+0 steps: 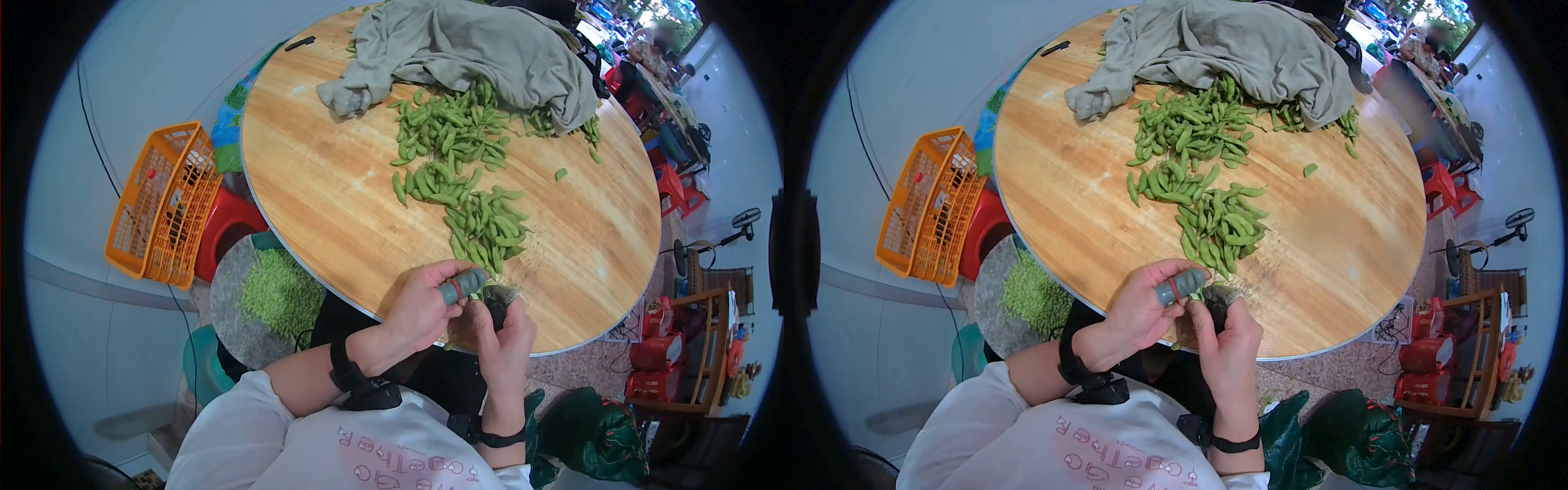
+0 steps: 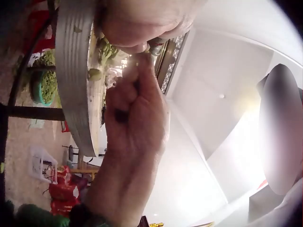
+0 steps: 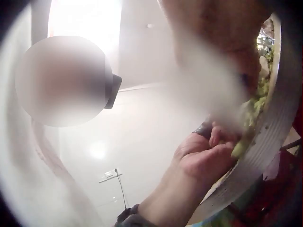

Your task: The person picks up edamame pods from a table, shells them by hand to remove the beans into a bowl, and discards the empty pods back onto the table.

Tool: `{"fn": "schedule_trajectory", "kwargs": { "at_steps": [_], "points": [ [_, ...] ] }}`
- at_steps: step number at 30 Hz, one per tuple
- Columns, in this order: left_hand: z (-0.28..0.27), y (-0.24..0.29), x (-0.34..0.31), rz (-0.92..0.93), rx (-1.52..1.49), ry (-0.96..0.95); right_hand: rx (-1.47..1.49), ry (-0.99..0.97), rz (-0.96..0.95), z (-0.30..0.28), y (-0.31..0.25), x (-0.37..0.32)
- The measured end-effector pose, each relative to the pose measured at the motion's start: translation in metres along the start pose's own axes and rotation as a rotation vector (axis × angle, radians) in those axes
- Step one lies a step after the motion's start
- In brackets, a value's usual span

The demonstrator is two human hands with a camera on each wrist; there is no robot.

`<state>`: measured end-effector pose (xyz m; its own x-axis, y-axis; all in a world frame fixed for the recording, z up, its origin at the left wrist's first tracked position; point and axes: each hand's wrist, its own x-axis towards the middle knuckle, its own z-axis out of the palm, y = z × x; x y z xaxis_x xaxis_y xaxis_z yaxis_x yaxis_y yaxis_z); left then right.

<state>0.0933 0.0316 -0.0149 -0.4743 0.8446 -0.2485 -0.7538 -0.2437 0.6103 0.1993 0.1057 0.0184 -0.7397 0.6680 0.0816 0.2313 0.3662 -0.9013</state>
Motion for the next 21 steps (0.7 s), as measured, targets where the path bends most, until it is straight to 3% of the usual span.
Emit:
{"fn": "schedule_trajectory", "kwargs": {
  "at_steps": [2, 11, 13, 17, 19, 21],
  "points": [
    [0.0, 0.0, -0.002, 0.013, -0.026, -0.01, 0.262, 0.025, 0.007, 0.006, 0.006, 0.001],
    [0.001, 0.0, -0.005, 0.048, -0.145, -0.025, 0.042, 0.048, -0.065, 0.004, 0.0, -0.002],
    [0.004, 0.0, -0.008, 0.058, -0.104, 0.049, 0.015, 0.026, -0.082, 0.004, 0.0, -0.003],
    [0.005, 0.0, -0.012, 0.122, 0.033, 0.023, -0.038, -0.003, -0.05, 0.002, 0.006, -0.005],
    [0.003, 0.004, -0.014, 0.166, 0.313, -0.063, 0.004, 0.035, -0.061, 0.005, 0.005, -0.006],
    [-0.001, 0.008, -0.015, 0.113, 0.208, -0.076, 0.046, 0.075, -0.072, 0.005, 0.006, -0.006]
  ]
}}
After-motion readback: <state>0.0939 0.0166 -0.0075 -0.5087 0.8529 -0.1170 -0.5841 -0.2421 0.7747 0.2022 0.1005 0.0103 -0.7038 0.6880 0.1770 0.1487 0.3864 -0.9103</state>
